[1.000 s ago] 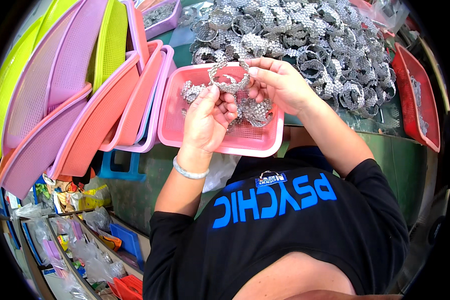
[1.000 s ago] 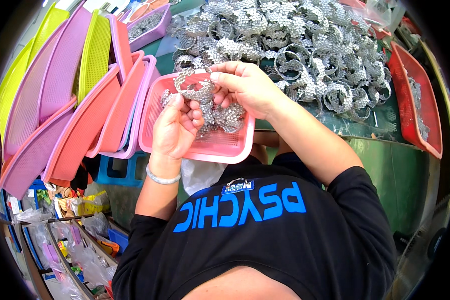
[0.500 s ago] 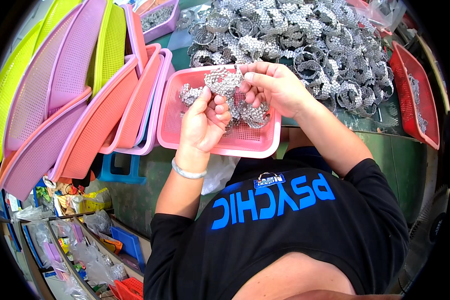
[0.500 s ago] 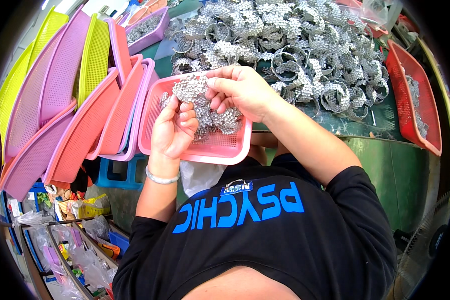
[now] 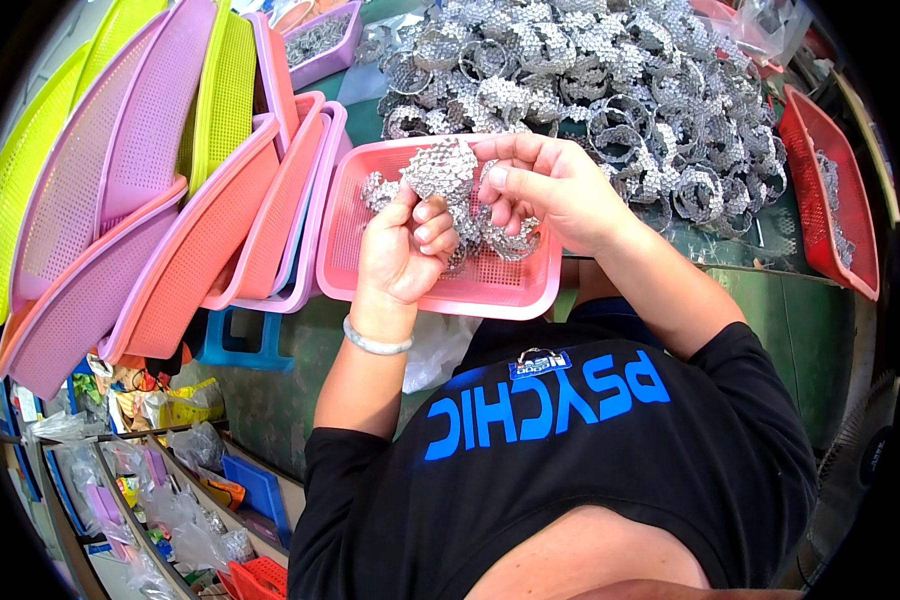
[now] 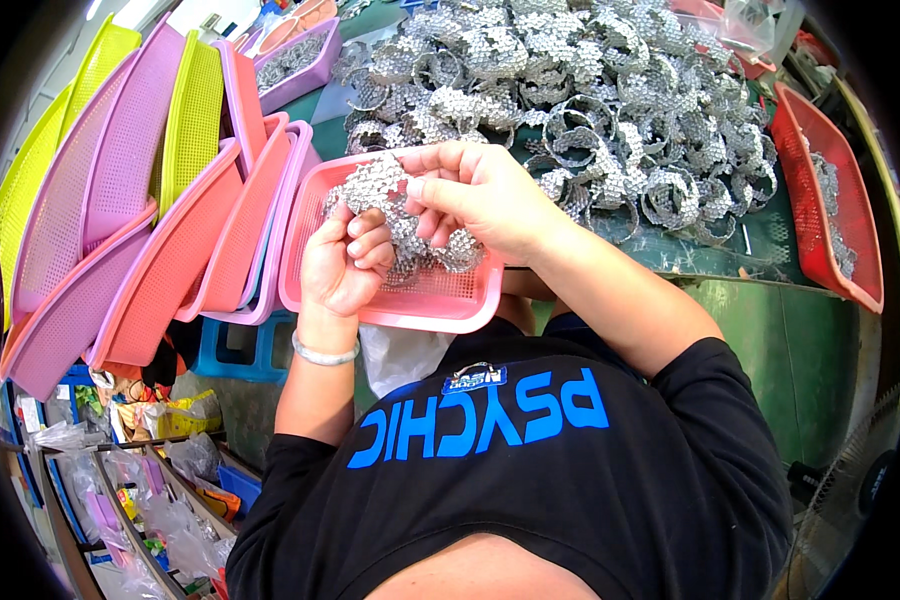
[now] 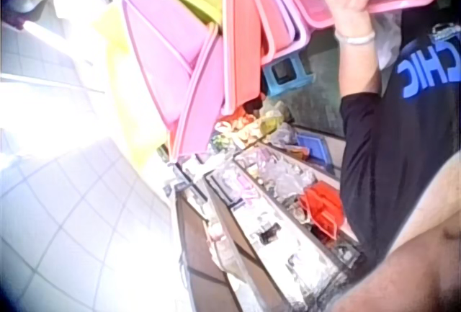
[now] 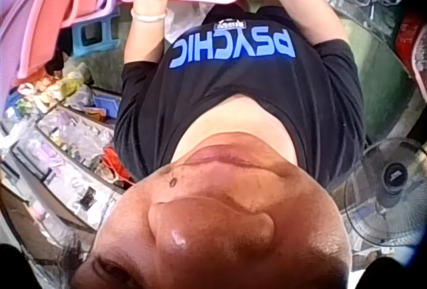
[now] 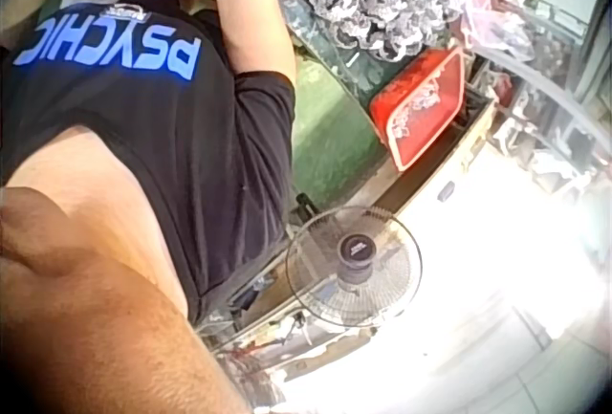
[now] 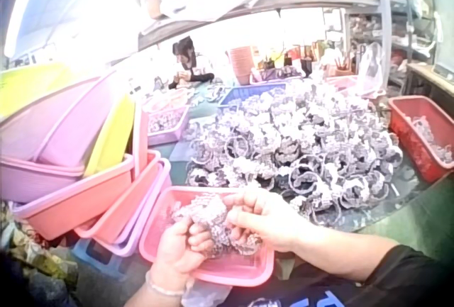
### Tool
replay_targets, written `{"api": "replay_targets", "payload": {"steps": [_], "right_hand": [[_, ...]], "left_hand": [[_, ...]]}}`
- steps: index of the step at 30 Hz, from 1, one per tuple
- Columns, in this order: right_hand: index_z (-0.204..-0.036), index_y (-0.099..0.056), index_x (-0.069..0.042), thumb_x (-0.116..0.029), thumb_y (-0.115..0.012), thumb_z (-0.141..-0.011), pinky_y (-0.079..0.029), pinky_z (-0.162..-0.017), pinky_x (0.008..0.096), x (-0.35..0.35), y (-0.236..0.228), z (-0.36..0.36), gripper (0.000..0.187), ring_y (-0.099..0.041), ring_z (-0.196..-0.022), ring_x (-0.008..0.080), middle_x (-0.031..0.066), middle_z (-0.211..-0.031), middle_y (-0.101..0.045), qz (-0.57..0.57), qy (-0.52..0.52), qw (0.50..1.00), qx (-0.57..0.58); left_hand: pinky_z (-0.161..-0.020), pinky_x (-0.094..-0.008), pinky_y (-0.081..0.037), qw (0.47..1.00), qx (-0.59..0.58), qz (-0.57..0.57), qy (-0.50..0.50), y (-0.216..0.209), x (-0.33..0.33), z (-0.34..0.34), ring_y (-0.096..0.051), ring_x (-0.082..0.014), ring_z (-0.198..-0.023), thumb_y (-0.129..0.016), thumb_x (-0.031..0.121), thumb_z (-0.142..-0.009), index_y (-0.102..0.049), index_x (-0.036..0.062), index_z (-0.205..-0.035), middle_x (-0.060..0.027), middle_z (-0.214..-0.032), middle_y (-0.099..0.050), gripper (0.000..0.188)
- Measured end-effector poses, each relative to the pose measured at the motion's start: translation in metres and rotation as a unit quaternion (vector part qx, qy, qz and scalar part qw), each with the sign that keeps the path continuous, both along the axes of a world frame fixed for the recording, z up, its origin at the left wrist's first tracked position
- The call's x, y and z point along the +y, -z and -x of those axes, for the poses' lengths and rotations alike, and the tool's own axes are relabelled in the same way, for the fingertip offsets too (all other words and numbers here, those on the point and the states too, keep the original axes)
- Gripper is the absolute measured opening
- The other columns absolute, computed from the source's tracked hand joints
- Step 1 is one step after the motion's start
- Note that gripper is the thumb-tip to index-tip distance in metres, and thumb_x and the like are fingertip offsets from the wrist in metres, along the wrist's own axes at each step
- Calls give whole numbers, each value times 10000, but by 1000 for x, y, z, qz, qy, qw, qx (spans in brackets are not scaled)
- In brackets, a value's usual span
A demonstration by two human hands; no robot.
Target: The person sorts silver-colored jewelry pieces, likely bracelets, from a large pile on a table into a pink plastic basket. They pick up items by hand, separate them, and place them into the basket, occasionally handing the basket to another person.
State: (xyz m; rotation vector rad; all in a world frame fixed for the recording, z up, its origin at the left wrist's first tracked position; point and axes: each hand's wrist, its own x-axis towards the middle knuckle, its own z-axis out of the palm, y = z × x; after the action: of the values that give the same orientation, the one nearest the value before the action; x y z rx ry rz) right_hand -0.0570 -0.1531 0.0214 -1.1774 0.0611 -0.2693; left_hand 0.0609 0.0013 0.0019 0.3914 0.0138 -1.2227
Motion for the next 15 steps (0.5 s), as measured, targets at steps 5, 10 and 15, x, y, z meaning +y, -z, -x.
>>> {"api": "replay_targets", "payload": {"steps": [5, 10, 15], "right_hand": [[-1116, -504, 38, -95, -559, -832, -467, -527, 198, 6, -5, 3, 318, -570, -624, 91, 65, -807, -598, 23, -6, 1000, -5], [-1099, -500, 66, -84, -557, -832, -477, -525, 211, 10, -6, 3, 312, -576, -610, 100, 75, -785, -592, 36, -6, 999, -10], [-1089, -498, 83, -84, -554, -832, -480, -523, 217, 13, -7, 4, 311, -574, -606, 101, 76, -779, -589, 44, -5, 999, -12]], "left_hand": [[-469, -230, -312, 999, 32, 36, 18, 4, 2, -3, -356, -104, -512, -311, 304, -955, -432, 52, -965, -18, -653, -392, 280], [-466, -233, -308, 997, 47, 43, 32, 6, 2, -6, -352, -105, -509, -292, 311, -956, -427, 41, -960, -21, -648, -393, 301], [-460, -224, -302, 999, 20, 35, 28, 5, 2, -5, -352, -94, -511, -309, 261, -938, -412, 33, -851, -20, -658, -385, 264]]}}
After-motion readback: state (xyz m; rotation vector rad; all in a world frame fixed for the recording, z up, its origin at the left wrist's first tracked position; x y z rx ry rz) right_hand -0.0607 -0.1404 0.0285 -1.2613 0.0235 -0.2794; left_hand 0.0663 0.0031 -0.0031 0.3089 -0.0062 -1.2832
